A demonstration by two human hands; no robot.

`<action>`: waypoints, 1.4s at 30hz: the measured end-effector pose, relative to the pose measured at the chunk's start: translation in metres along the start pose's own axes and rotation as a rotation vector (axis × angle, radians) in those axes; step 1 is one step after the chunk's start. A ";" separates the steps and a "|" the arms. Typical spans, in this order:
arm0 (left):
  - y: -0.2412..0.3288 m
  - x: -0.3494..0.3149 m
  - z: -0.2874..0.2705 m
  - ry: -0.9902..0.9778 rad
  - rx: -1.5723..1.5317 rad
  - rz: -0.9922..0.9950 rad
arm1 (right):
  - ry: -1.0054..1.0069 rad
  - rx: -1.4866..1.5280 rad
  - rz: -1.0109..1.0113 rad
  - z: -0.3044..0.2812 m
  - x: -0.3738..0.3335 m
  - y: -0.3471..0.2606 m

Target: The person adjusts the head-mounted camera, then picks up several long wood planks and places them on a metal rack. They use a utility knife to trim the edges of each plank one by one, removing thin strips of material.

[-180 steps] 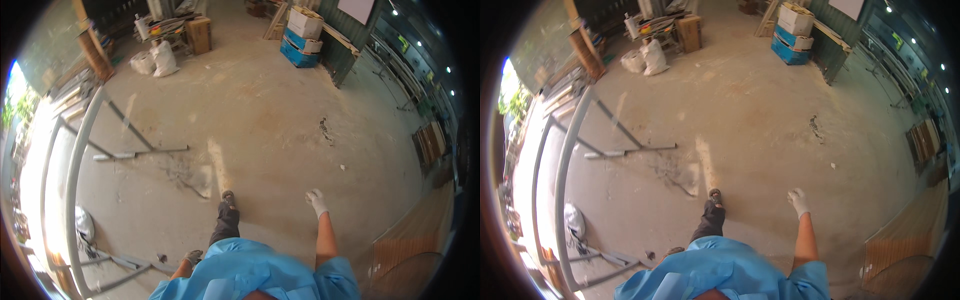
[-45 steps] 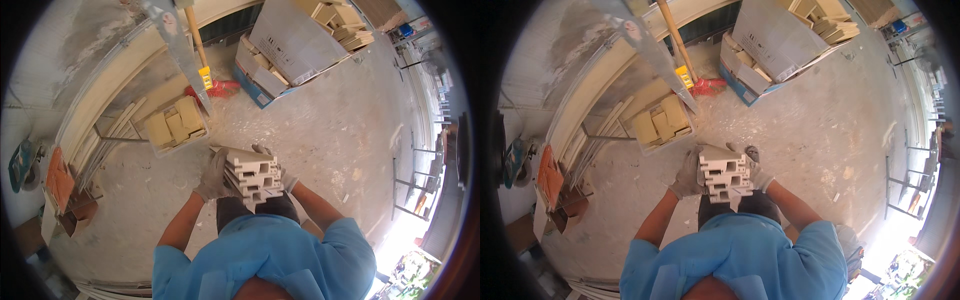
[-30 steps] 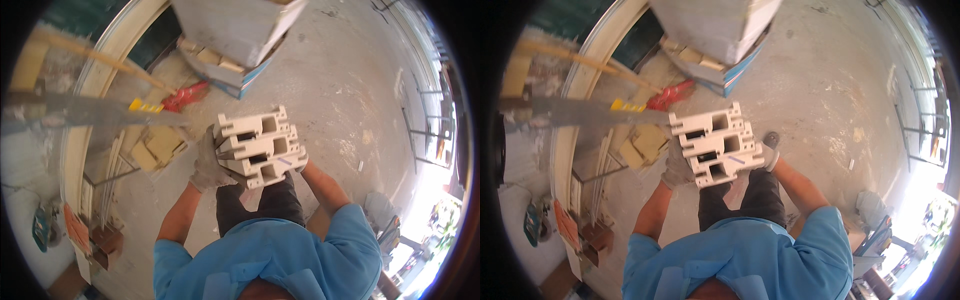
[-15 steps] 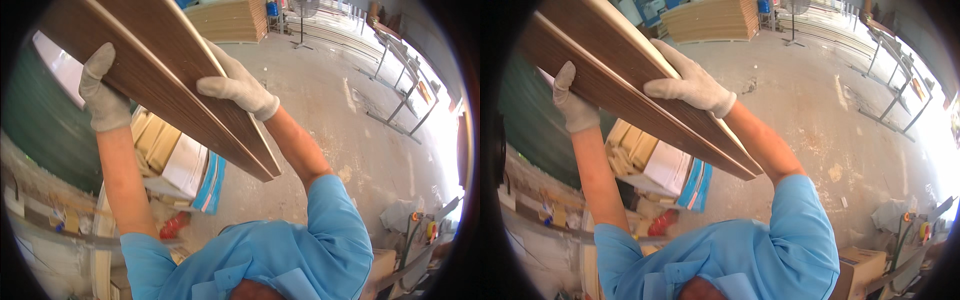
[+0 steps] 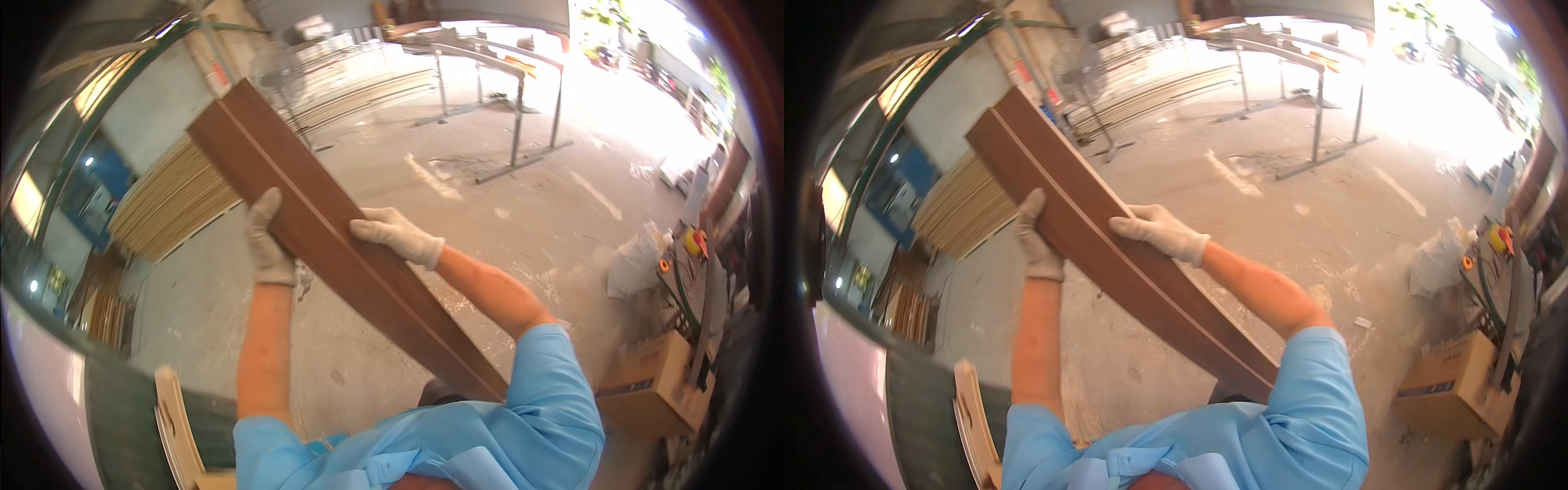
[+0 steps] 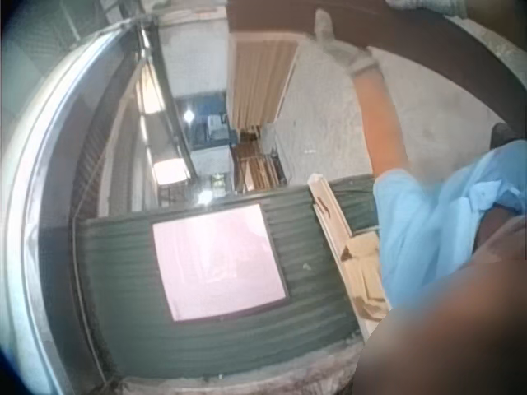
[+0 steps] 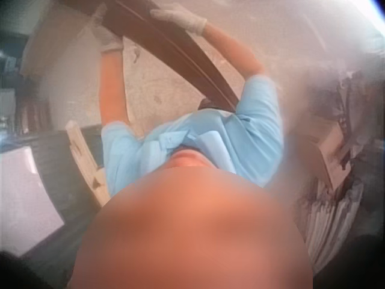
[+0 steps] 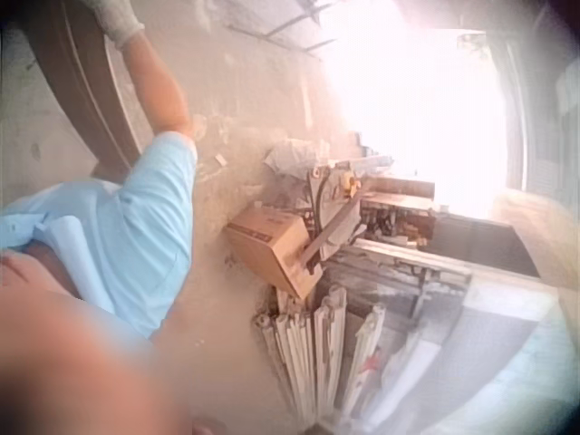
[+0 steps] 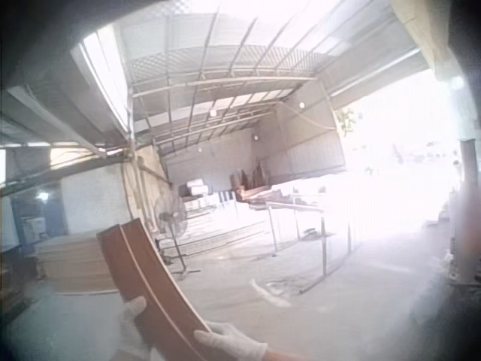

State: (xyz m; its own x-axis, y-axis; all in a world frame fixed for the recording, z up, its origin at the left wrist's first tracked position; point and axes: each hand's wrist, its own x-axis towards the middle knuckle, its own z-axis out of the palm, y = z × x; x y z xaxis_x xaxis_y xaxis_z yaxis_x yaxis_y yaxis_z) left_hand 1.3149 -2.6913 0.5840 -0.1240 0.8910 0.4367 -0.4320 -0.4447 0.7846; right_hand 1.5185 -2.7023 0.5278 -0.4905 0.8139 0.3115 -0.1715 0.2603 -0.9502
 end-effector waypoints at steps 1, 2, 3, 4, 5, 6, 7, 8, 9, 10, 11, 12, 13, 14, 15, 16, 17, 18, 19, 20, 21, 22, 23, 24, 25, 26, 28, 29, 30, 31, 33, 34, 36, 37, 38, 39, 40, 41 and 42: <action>-0.038 0.032 0.005 -0.029 -0.064 -0.055 | 0.055 -0.015 0.080 -0.029 0.008 0.009; -0.073 0.063 0.013 -0.026 -0.121 -0.131 | 0.126 -0.036 0.175 -0.059 0.020 0.017; -0.108 0.098 0.020 -0.086 -0.187 -0.163 | 0.168 -0.104 0.184 -0.089 0.037 0.027; -0.142 0.134 0.030 -0.110 -0.244 -0.214 | 0.221 -0.178 0.214 -0.123 0.055 0.036; -0.179 0.168 0.040 -0.162 -0.312 -0.249 | 0.241 -0.233 0.174 -0.157 0.068 0.048; -0.211 0.183 0.046 -0.195 -0.322 -0.342 | 0.298 -0.289 0.200 -0.180 0.061 0.063; -0.241 0.217 0.049 -0.249 -0.328 -0.409 | 0.309 -0.316 0.148 -0.206 0.069 0.080; -0.264 0.262 0.055 -0.351 -0.365 -0.402 | 0.307 -0.356 0.061 -0.237 0.089 0.094; -0.291 0.302 0.068 -0.302 -0.308 -0.470 | 0.367 -0.104 0.071 -0.254 0.107 0.114; -0.326 0.320 0.072 -0.256 -0.293 -0.546 | 0.449 0.169 0.162 -0.261 0.111 0.139; -0.358 0.331 0.069 -0.164 -0.248 -0.649 | 0.451 0.197 0.258 -0.278 0.121 0.159; -0.386 0.350 0.066 -0.189 -0.266 -0.626 | 0.481 0.218 0.346 -0.302 0.141 0.175; -0.415 0.362 0.060 -0.143 -0.252 -0.657 | 0.528 0.070 0.354 -0.314 0.157 0.195; -0.448 0.388 0.056 -0.163 -0.234 -0.661 | 0.591 -0.106 0.391 -0.338 0.183 0.212; -0.478 0.407 0.043 -0.126 -0.157 -0.705 | 0.584 -0.017 0.423 -0.359 0.204 0.230; -0.509 0.429 0.029 -0.094 -0.168 -0.781 | 0.593 0.056 0.482 -0.376 0.226 0.250; -0.540 0.455 0.014 -0.070 -0.171 -0.841 | 0.594 0.139 0.541 -0.394 0.252 0.271; -0.571 0.486 -0.001 -0.060 -0.175 -0.891 | 0.599 0.112 0.578 -0.416 0.281 0.291; -0.601 0.520 -0.013 -0.037 -0.234 -0.942 | 0.598 0.092 0.614 -0.437 0.312 0.311; -0.629 0.562 -0.025 -0.029 -0.289 -0.972 | 0.596 0.075 0.632 -0.457 0.353 0.332; -0.655 0.595 -0.037 -0.024 -0.343 -1.007 | 0.591 0.075 0.655 -0.472 0.387 0.351; -0.671 0.619 -0.061 0.003 -0.308 -1.016 | 0.578 0.103 0.676 -0.473 0.420 0.369; -0.689 0.648 -0.065 0.000 -0.303 -0.986 | 0.567 0.085 0.680 -0.493 0.457 0.375; -0.709 0.677 -0.066 0.011 -0.317 -0.959 | 0.555 0.049 0.703 -0.516 0.483 0.374; -0.721 0.701 -0.077 -0.085 -0.457 -1.015 | 0.537 -0.005 0.601 -0.517 0.495 0.373; -0.735 0.721 -0.078 -0.042 -0.433 -1.049 | 0.519 0.019 0.751 -0.524 0.499 0.367; -0.757 0.761 -0.099 0.068 -0.345 -1.106 | 0.495 0.286 0.975 -0.534 0.485 0.354; -0.773 0.778 -0.101 0.183 -0.166 -1.171 | 0.521 0.380 1.065 -0.539 0.473 0.350; -0.793 0.797 -0.105 0.158 -0.215 -1.203 | 0.484 0.212 0.980 -0.544 0.465 0.352; -0.813 0.814 -0.110 0.153 -0.261 -1.231 | 0.487 0.029 1.019 -0.560 0.463 0.360; -0.853 0.852 -0.125 0.181 -0.239 -1.305 | 0.441 0.092 1.057 -0.602 0.485 0.391; -0.878 0.874 -0.128 0.214 -0.194 -1.351 | 0.418 0.116 1.030 -0.630 0.507 0.405; -0.918 0.910 -0.125 0.246 -0.121 -1.405 | 0.396 0.077 1.114 -0.683 0.550 0.422; -0.941 0.936 -0.121 0.244 -0.098 -1.412 | 0.381 0.038 1.103 -0.717 0.579 0.429; -0.954 0.959 -0.118 0.239 -0.052 -1.420 | 0.358 -0.006 1.111 -0.745 0.605 0.433; -0.973 0.991 -0.106 0.218 -0.165 -1.372 | 0.350 -0.033 1.067 -0.782 0.635 0.435; -0.980 1.009 -0.104 0.211 -0.250 -1.343 | 0.325 -0.051 1.063 -0.805 0.658 0.436; -0.986 1.022 -0.097 0.248 -0.329 -1.322 | 0.289 -0.081 1.105 -0.828 0.677 0.433; -0.995 1.037 -0.091 0.184 -0.359 -1.316 | 0.289 -0.002 1.081 -0.853 0.700 0.435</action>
State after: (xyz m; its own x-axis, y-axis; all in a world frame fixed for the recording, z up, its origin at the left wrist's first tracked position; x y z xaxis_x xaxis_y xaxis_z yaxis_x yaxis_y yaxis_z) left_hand 1.5351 -1.3169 0.2159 0.4493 0.6443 -0.6188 -0.5231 0.7513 0.4024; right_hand 1.8291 -1.5766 0.3221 -0.1633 0.7031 -0.6921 0.2264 -0.6561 -0.7199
